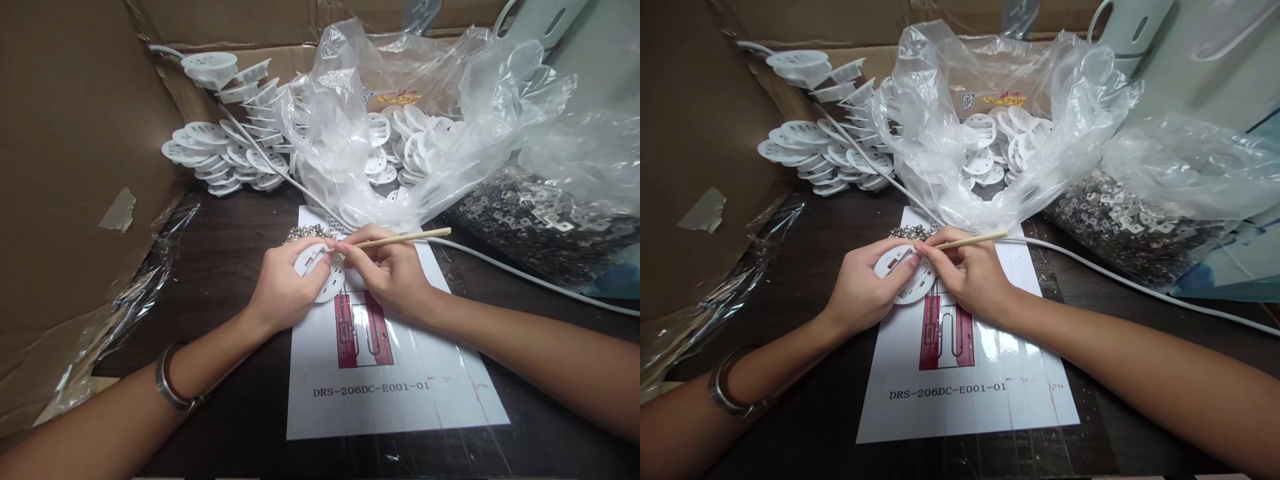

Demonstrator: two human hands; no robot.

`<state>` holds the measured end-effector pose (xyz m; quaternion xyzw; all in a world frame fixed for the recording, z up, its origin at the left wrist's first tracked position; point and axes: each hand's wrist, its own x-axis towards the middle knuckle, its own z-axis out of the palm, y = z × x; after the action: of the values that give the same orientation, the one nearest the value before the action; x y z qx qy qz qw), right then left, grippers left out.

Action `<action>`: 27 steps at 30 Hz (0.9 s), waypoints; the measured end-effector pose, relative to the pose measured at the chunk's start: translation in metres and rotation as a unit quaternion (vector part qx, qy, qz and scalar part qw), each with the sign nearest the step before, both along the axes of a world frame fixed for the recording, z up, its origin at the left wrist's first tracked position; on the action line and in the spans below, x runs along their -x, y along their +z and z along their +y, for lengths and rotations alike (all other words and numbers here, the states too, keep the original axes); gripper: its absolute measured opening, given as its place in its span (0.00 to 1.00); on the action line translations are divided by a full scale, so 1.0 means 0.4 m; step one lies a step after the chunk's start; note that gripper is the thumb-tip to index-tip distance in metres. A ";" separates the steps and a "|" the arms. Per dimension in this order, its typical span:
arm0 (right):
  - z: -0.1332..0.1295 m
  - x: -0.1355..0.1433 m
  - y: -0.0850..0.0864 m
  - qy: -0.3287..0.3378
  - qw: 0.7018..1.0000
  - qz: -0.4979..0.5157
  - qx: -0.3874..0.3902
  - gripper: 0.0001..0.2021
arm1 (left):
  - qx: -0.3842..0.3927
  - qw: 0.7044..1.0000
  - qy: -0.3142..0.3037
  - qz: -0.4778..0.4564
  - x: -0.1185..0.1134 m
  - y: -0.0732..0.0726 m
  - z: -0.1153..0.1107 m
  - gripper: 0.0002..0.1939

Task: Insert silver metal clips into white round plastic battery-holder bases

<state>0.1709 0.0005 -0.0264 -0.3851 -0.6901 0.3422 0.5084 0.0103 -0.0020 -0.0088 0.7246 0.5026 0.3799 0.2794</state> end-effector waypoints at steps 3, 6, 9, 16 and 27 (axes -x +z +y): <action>0.000 0.001 -0.001 -0.011 1.000 0.017 0.001 0.10 | -0.002 1.000 0.005 -0.009 -0.001 -0.001 0.002 0.08; 0.000 0.001 -0.001 -0.018 0.999 0.030 0.008 0.10 | 0.006 1.000 0.009 -0.018 -0.002 -0.001 0.004 0.07; -0.001 0.002 -0.002 -0.012 0.999 0.034 0.004 0.10 | 0.012 1.000 0.007 -0.022 -0.003 -0.002 0.006 0.07; 0.000 0.003 -0.004 -0.018 1.000 0.023 -0.001 0.08 | 0.017 0.999 0.003 -0.031 -0.002 -0.003 0.004 0.07; 0.000 0.006 -0.005 -0.016 0.999 0.008 -0.033 0.07 | 0.021 0.999 0.000 -0.028 -0.002 -0.001 0.004 0.08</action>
<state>0.1684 0.0005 -0.0284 -0.3761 -0.6910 0.3143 0.5314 0.0113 -0.0004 -0.0093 0.7074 0.5028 0.3891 0.3087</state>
